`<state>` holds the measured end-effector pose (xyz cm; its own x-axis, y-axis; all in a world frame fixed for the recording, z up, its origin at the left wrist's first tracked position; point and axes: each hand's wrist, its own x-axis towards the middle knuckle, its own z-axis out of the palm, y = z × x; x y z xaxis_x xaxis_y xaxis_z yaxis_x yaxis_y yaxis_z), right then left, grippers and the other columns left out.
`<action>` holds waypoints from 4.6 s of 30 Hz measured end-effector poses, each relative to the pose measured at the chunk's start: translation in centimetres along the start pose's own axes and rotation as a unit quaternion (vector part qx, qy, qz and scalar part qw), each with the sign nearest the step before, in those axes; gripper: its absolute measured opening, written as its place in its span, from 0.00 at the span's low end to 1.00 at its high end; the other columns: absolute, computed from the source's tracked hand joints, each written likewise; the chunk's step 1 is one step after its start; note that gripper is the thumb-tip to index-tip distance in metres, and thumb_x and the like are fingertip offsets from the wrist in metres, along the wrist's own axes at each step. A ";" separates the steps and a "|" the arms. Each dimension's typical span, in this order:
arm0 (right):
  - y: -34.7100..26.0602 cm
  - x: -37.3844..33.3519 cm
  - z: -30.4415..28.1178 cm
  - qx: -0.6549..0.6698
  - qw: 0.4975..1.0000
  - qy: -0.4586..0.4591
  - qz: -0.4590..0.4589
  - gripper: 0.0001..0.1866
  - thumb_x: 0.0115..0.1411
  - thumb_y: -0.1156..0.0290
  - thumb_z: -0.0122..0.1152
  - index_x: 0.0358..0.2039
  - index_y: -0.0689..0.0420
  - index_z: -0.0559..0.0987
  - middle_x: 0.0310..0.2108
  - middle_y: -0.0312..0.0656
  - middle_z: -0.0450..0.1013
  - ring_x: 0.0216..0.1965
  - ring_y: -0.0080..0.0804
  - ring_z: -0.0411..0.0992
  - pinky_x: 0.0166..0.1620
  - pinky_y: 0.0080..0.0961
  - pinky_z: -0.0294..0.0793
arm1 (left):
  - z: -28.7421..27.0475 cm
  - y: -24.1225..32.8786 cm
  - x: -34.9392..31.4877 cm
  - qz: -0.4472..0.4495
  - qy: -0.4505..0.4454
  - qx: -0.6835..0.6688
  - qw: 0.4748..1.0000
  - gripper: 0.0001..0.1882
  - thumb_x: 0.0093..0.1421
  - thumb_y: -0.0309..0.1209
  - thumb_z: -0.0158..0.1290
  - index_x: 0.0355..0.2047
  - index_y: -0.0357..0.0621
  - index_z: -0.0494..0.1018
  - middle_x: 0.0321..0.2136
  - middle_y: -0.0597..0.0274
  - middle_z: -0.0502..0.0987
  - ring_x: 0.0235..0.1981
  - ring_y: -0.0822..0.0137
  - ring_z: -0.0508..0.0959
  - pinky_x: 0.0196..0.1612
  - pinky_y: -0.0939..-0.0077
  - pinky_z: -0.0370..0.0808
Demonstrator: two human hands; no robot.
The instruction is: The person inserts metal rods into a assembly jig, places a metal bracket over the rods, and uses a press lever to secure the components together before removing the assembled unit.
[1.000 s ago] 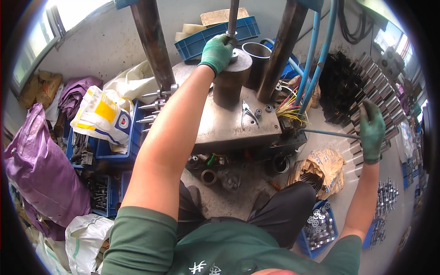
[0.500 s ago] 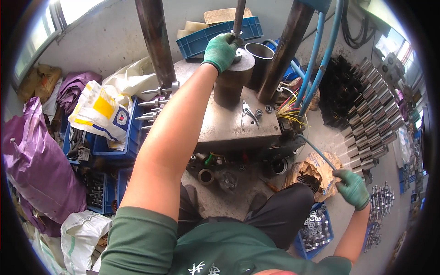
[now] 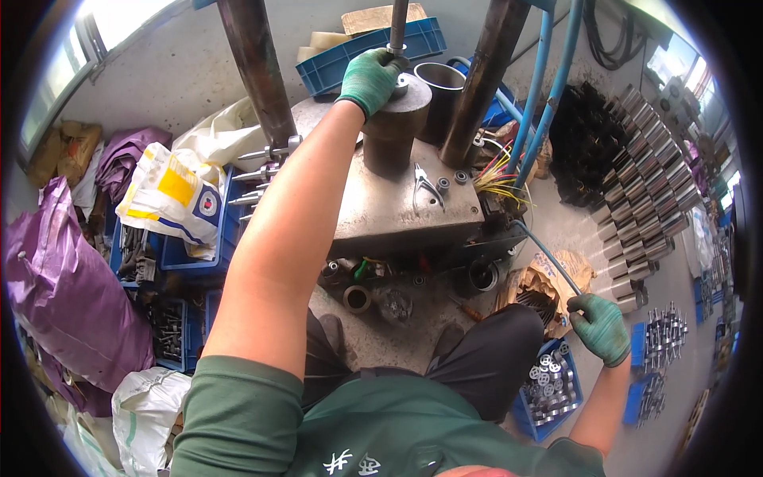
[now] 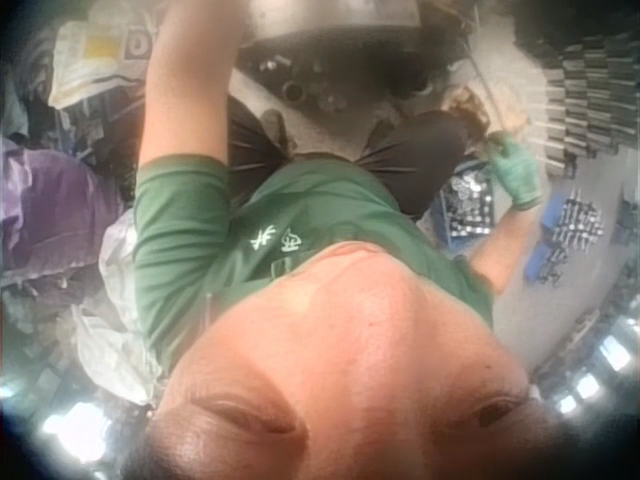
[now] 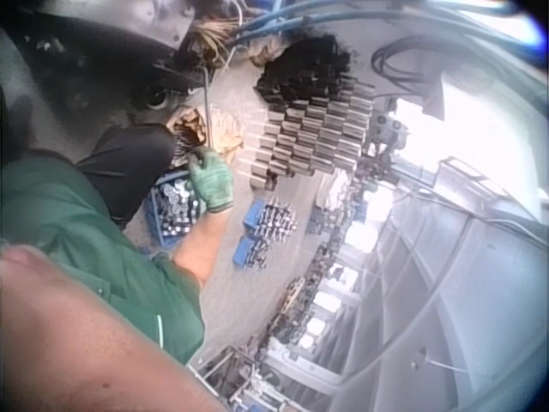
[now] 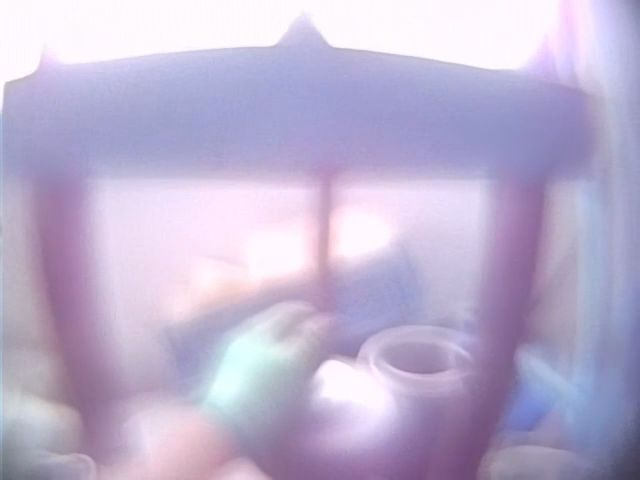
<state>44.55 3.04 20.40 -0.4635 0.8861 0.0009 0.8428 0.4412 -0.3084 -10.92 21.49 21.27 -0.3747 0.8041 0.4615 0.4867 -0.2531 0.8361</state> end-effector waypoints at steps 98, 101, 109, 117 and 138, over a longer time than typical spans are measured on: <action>3.1 8.3 -6.3 -0.060 0.967 0.247 0.034 0.18 0.68 0.59 0.66 0.42 0.64 0.86 0.36 0.54 0.82 0.37 0.46 0.82 0.43 0.38 0.80 | 8.6 -4.4 -28.4 -0.567 -0.025 -0.400 0.720 0.22 0.78 0.49 0.44 0.35 0.47 0.76 0.20 0.70 0.73 0.18 0.68 0.72 0.25 0.64 0.78; 3.4 8.5 -6.3 -0.052 0.969 0.238 0.036 0.18 0.68 0.59 0.65 0.42 0.64 0.86 0.34 0.55 0.82 0.35 0.47 0.82 0.42 0.38 0.79 | 8.1 -4.2 -29.4 -0.577 -0.035 -0.409 0.706 0.24 0.77 0.53 0.46 0.36 0.46 0.78 0.20 0.70 0.73 0.18 0.66 0.72 0.25 0.62 0.78; 8.8 7.5 -4.4 -0.058 0.970 0.237 0.001 0.16 0.68 0.60 0.66 0.42 0.63 0.85 0.37 0.55 0.82 0.38 0.51 0.81 0.43 0.40 0.78 | 4.0 -3.1 -38.9 -0.361 -0.160 -0.230 0.889 0.14 0.76 0.40 0.53 0.47 0.42 0.80 0.31 0.67 0.78 0.30 0.73 0.77 0.36 0.72 0.78; 4.4 6.0 -4.3 0.012 0.988 0.154 0.011 0.17 0.71 0.64 0.64 0.48 0.67 0.83 0.41 0.54 0.83 0.40 0.43 0.81 0.47 0.35 0.78 | -7.2 1.1 -36.2 -0.232 0.039 -0.220 0.947 0.14 0.75 0.38 0.58 0.52 0.42 0.81 0.31 0.71 0.78 0.28 0.77 0.77 0.36 0.82 0.75; -7.6 7.7 1.4 -0.138 0.897 0.235 -0.347 0.18 0.61 0.74 0.70 0.51 0.59 0.80 0.47 0.47 0.79 0.51 0.49 0.77 0.67 0.49 0.69 | -22.6 -1.5 -35.6 -0.349 0.290 -0.545 0.705 0.14 0.72 0.37 0.53 0.53 0.44 0.74 0.45 0.55 0.81 0.41 0.58 0.82 0.43 0.65 0.84</action>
<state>34.20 6.34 21.46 -0.7918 0.3174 0.5219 0.4609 0.8711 0.1694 -16.14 -18.88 10.31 -0.6358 0.6622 -0.3966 -0.7536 -0.4213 0.5046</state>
